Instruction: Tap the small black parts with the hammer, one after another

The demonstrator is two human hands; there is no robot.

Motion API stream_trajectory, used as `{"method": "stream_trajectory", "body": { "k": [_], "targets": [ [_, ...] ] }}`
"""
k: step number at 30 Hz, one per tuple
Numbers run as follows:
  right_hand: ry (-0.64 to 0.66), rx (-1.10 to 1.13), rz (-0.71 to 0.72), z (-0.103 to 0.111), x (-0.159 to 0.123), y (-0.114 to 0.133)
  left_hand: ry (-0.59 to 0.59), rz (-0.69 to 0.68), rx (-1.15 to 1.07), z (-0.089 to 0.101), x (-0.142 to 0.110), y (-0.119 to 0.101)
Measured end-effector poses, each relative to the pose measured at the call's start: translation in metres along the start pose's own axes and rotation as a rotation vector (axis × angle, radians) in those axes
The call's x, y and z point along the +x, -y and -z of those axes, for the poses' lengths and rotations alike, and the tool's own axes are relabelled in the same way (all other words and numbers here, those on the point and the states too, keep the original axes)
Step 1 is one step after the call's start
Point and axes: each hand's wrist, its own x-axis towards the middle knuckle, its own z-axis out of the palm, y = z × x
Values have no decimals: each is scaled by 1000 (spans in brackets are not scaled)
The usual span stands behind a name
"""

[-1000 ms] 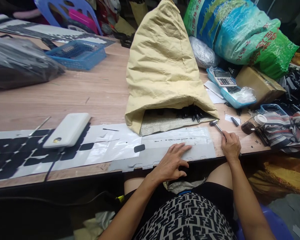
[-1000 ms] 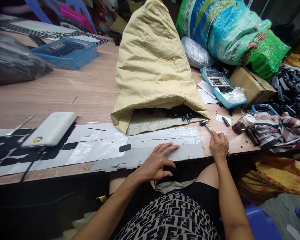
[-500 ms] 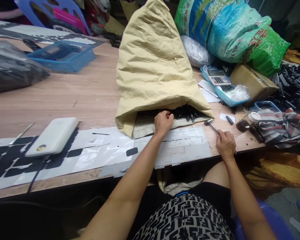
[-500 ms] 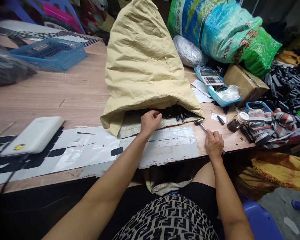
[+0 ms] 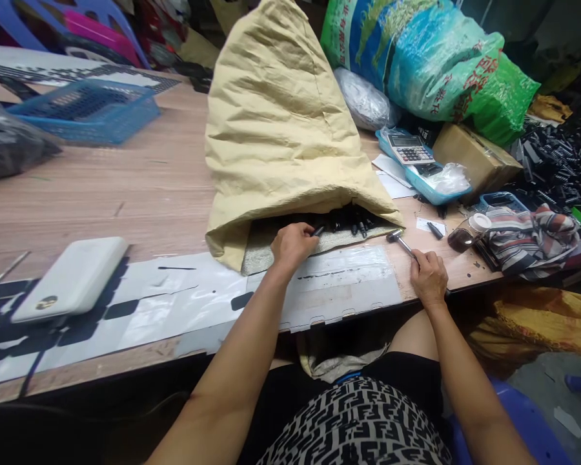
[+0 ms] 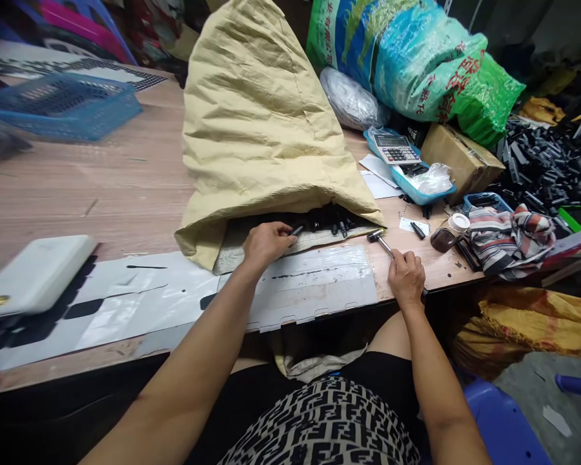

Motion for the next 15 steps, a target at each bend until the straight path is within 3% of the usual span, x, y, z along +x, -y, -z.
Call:
{"method": "stream_trajectory", "body": {
  "k": [4, 8, 11, 15],
  "targets": [
    [-8, -1, 4, 0, 1, 0, 166, -286, -208, 15, -32, 33],
    [-32, -2, 15, 1, 1, 0, 341, -514, -297, 7, -57, 43],
    [-49, -16, 6, 0, 3, -2, 302, -584, -272, -6, -63, 38],
    [-27, 5, 21, -2, 8, -7, 231, -568, -225, -19, -61, 31]
  ]
}}
